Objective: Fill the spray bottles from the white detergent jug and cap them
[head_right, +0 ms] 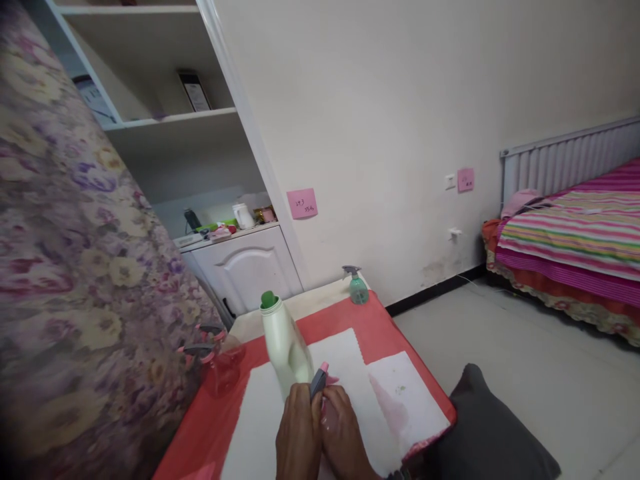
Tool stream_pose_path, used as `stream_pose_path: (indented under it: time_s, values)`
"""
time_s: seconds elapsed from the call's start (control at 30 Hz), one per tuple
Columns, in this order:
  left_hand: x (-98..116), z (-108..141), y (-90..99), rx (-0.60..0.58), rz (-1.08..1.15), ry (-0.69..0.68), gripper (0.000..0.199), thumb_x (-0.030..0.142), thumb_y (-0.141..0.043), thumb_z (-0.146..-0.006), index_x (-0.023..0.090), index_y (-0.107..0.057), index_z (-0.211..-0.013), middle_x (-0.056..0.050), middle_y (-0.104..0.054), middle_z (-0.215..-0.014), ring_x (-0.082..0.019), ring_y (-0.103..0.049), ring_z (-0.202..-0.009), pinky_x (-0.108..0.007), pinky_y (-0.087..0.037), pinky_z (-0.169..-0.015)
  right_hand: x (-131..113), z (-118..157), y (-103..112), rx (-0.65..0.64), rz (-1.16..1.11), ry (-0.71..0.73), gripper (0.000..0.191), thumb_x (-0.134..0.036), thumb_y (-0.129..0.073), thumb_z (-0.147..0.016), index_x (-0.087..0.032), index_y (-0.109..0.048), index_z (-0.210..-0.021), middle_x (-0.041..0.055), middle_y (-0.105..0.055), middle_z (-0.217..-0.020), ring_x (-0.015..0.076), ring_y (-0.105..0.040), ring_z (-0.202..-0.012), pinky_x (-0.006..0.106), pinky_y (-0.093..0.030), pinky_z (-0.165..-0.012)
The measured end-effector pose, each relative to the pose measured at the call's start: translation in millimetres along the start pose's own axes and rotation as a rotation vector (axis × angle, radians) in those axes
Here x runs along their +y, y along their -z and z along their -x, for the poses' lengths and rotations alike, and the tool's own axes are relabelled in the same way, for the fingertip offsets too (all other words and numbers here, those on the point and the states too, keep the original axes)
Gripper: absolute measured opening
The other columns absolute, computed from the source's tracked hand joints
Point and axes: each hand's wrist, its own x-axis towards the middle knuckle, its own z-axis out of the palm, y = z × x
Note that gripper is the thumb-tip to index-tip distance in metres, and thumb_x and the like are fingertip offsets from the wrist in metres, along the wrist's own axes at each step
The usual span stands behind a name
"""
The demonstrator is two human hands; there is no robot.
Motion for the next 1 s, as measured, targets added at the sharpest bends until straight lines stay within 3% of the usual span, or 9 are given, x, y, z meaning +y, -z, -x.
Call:
stream_pose_path:
  time_s: [0.07, 0.23, 0.6, 0.7, 0.77, 0.87, 1.0]
  values:
    - [1, 1, 2.7, 0.007, -0.005, -0.006, 0.033, 0.033, -0.028, -0.096, 0.02, -0.058, -0.098, -0.006, -0.06, -0.094, -0.022, -0.056, -0.094, -0.032, -0.041, -0.085, 2, 0, 1, -0.027, -0.003, 0.033, 0.017, -0.033, -0.053, -0.089, -0.022, -0.064, -0.096, 0.0062, -0.066, -0.099, 0.0222, -0.062, -0.097, 0.034, -0.049, -0.09]
    - [3, 3, 5.0, 0.016, -0.019, -0.008, 0.031, 0.035, -0.029, -0.095, 0.021, -0.056, -0.092, -0.006, -0.06, -0.091, -0.022, -0.057, -0.092, -0.032, -0.042, -0.082, 3, -3, 3, 0.003, 0.013, 0.056, 0.019, -0.036, -0.054, -0.089, -0.022, -0.061, -0.078, 0.0026, -0.062, -0.082, 0.0207, -0.061, -0.082, 0.031, -0.051, -0.078]
    - [4, 5, 5.5, 0.007, 0.06, 0.028, 0.029, 0.033, -0.029, -0.095, 0.022, -0.055, -0.09, -0.005, -0.061, -0.09, -0.019, -0.06, -0.089, -0.03, -0.045, -0.079, 7, 2, -1, 0.052, 0.017, 0.068, 0.018, -0.035, -0.052, -0.09, -0.022, -0.064, -0.085, 0.0045, -0.067, -0.089, 0.0208, -0.064, -0.088, 0.031, -0.054, -0.083]
    - [1, 6, 6.9, 0.025, 0.163, -0.021, 0.029, 0.034, -0.031, -0.095, 0.022, -0.057, -0.092, -0.005, -0.064, -0.092, -0.019, -0.062, -0.091, -0.031, -0.047, -0.082, 18, 7, -2, 0.073, 0.064, 0.091, 0.017, -0.03, -0.054, -0.088, -0.023, -0.066, -0.097, 0.0073, -0.069, -0.103, 0.023, -0.064, -0.1, 0.037, -0.053, -0.092]
    - [-4, 5, 7.6, 0.027, 0.299, -0.077, 0.027, 0.035, -0.037, -0.093, 0.022, -0.06, -0.098, -0.006, -0.066, -0.098, -0.021, -0.063, -0.095, -0.034, -0.048, -0.086, 33, 15, -2, 0.11, 0.123, 0.117, 0.031, -0.027, -0.063, -0.08, -0.024, -0.063, -0.111, 0.0096, -0.067, -0.115, 0.0266, -0.062, -0.109, 0.043, -0.05, -0.098]
    - [-18, 4, 4.8, -0.019, 0.53, -0.118, 0.03, 0.034, -0.05, -0.088, 0.021, -0.058, -0.113, -0.008, -0.067, -0.114, -0.023, -0.062, -0.106, -0.036, -0.048, -0.094, 59, 32, 2, 0.168, 0.214, 0.112, 0.07, -0.02, -0.076, -0.058, -0.023, -0.055, -0.125, 0.0128, -0.063, -0.123, 0.0344, -0.058, -0.116, 0.05, -0.047, -0.103]
    - [-45, 7, -15.2, -0.047, 0.643, -0.023, 0.048, 0.031, -0.062, -0.077, 0.018, -0.054, -0.123, -0.009, -0.066, -0.124, -0.025, -0.06, -0.115, -0.037, -0.045, -0.101, 83, 47, 9, 0.136, 0.228, -0.006, 0.082, -0.017, -0.075, -0.053, -0.024, -0.049, -0.131, 0.0098, -0.06, -0.126, 0.0341, -0.057, -0.12, 0.047, -0.047, -0.103]
